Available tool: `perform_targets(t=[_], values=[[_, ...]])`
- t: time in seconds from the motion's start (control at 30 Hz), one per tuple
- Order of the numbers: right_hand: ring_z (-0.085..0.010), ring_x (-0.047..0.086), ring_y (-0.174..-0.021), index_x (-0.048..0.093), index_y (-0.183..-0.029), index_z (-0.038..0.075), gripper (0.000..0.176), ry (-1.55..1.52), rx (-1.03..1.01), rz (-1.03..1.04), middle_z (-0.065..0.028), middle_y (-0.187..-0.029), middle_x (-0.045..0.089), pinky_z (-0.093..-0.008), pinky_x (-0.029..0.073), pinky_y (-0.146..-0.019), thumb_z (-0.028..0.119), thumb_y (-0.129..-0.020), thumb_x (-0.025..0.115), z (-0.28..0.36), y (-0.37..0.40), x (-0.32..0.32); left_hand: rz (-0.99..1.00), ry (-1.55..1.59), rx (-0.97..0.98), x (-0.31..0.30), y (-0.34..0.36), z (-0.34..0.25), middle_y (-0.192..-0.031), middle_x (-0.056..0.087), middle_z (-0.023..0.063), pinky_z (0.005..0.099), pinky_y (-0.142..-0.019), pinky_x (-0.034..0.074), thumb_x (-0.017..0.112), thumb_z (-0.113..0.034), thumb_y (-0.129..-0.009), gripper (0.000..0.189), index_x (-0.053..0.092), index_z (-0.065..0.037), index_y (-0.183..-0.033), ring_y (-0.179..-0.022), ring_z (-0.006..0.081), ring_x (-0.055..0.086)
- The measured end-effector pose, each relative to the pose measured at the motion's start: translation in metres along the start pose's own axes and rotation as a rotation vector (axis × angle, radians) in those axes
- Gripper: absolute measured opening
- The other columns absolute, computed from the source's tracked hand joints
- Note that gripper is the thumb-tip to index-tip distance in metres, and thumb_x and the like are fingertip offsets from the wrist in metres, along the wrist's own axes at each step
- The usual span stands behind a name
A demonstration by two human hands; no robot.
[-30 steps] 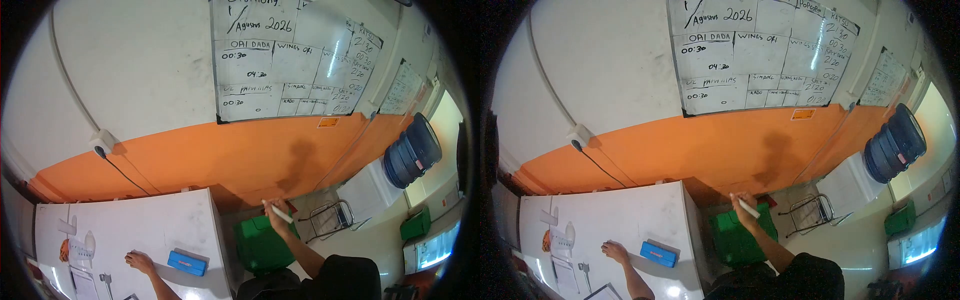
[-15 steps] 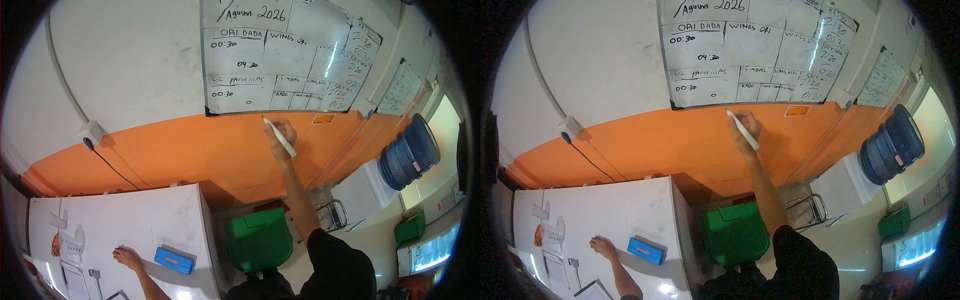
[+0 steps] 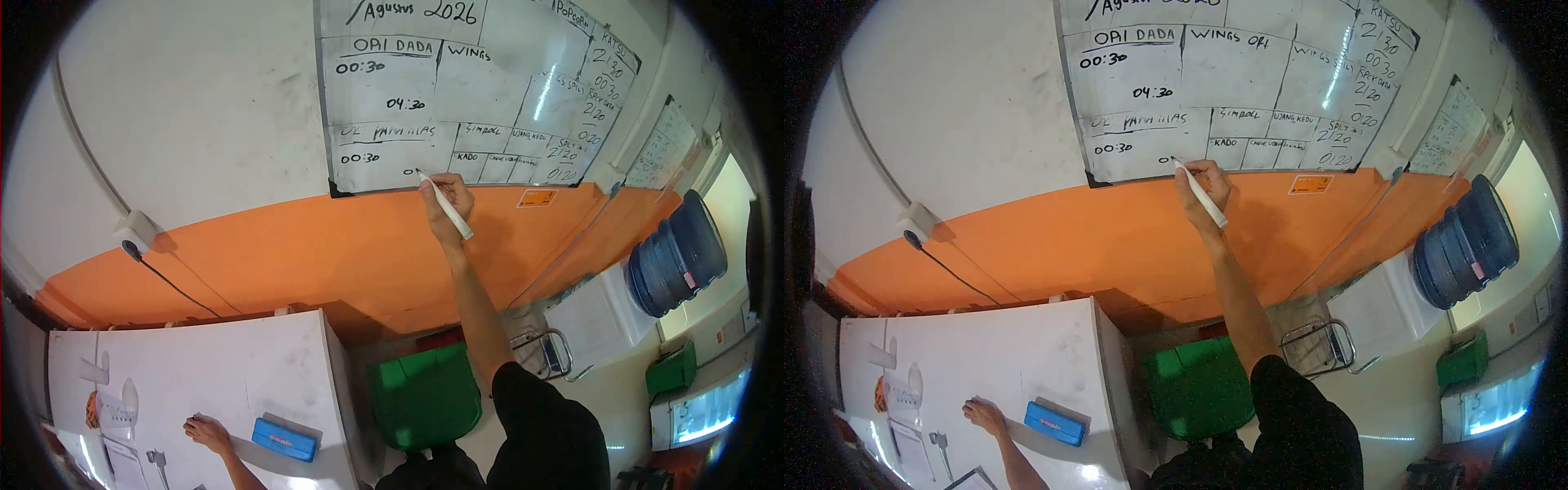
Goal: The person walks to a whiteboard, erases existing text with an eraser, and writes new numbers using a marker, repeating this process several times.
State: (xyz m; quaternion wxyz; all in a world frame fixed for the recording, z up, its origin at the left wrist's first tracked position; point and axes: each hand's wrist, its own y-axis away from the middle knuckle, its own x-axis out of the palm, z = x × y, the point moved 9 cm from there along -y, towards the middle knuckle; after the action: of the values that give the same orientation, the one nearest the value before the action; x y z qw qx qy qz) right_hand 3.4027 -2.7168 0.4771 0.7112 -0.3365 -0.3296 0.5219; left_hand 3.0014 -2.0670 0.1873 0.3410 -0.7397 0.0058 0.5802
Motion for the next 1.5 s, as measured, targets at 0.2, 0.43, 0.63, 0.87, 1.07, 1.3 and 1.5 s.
perform_targets(t=[0.2,0.43,0.63,0.87,1.07,1.3,1.5], values=[[-0.0048,0.054,-0.067,0.057,-0.089,-0.002,0.011,0.007,-0.036,-0.03,-0.0044,-0.079,0.062,-0.0195,0.043,-0.057,0.0,-0.088,0.067,-0.001,0.002,-0.002,-0.005,0.016,0.01,0.003,0.0,0.003,-0.103,0.049,0.018,0.0499,-0.081,0.047,0.04,-0.021,-0.103,0.025,0.049,0.001,-0.098,-0.1,0.035,0.051],[-0.0041,0.05,-0.063,0.056,-0.09,-0.001,0.011,0.202,-0.01,0.079,-0.0041,-0.078,0.06,-0.0193,0.041,-0.056,0.001,-0.088,0.067,0.004,0.009,-0.003,-0.008,0.039,0.013,-0.003,0.0,-0.002,-0.102,0.05,0.0187,0.0508,-0.081,0.047,0.04,-0.021,-0.102,0.025,0.05,0.001,-0.096,-0.1,0.0357,0.051],[-0.0034,0.051,-0.063,0.056,-0.089,-0.001,0.01,0.007,0.029,-0.069,-0.0044,-0.075,0.06,-0.0185,0.04,-0.055,0.0,-0.088,0.066,0.0,0.001,-0.012,-0.042,0.02,0.028,-0.002,0.0,0.0,-0.1,0.049,0.018,0.0505,-0.079,0.048,0.041,-0.02,-0.102,0.024,0.049,0.001,-0.095,-0.099,0.0355,0.051],[-0.0057,0.056,-0.066,0.056,-0.089,-0.001,0.01,0.195,-0.072,0.01,-0.006,-0.077,0.06,-0.0194,0.044,-0.058,0.0,-0.089,0.065,0.012,0.004,-0.01,-0.018,0.024,0.024,-0.002,0.002,-0.001,-0.102,0.05,0.0179,0.0501,-0.08,0.047,0.04,-0.021,-0.103,0.024,0.049,0.001,-0.097,-0.1,0.0352,0.051],[-0.0031,0.05,-0.066,0.056,-0.088,-0.001,0.01,-0.065,0.025,-0.093,-0.0031,-0.076,0.058,-0.0184,0.039,-0.056,-0.001,-0.089,0.065,0.001,0.003,-0.018,0.004,0.041,0.013,-0.005,0.0,-0.002,-0.103,0.049,0.0182,0.0495,-0.082,0.047,0.039,-0.021,-0.103,0.025,0.049,0.001,-0.098,-0.101,0.0352,0.05],[-0.0032,0.049,-0.062,0.056,-0.088,-0.002,0.01,0.116,-0.006,-0.107,-0.0028,-0.075,0.058,-0.0186,0.039,-0.053,-0.003,-0.088,0.065,0.011,0.004,-0.016,0.029,0.045,-0.002,0.001,0.001,0.001,-0.103,0.049,0.0191,0.0499,-0.082,0.047,0.039,-0.022,-0.102,0.025,0.048,0.002,-0.099,-0.1,0.036,0.05],[-0.0028,0.049,-0.062,0.056,-0.087,-0.001,0.01,0.14,-0.051,-0.079,-0.0023,-0.075,0.058,-0.018,0.038,-0.052,-0.002,-0.087,0.066,0.01,0.005,-0.017,-0.006,0.037,0.026,-0.008,0.001,-0.005,-0.102,0.049,0.0193,0.05,-0.08,0.047,0.04,-0.02,-0.102,0.023,0.048,0.001,-0.097,-0.099,0.0355,0.051]])
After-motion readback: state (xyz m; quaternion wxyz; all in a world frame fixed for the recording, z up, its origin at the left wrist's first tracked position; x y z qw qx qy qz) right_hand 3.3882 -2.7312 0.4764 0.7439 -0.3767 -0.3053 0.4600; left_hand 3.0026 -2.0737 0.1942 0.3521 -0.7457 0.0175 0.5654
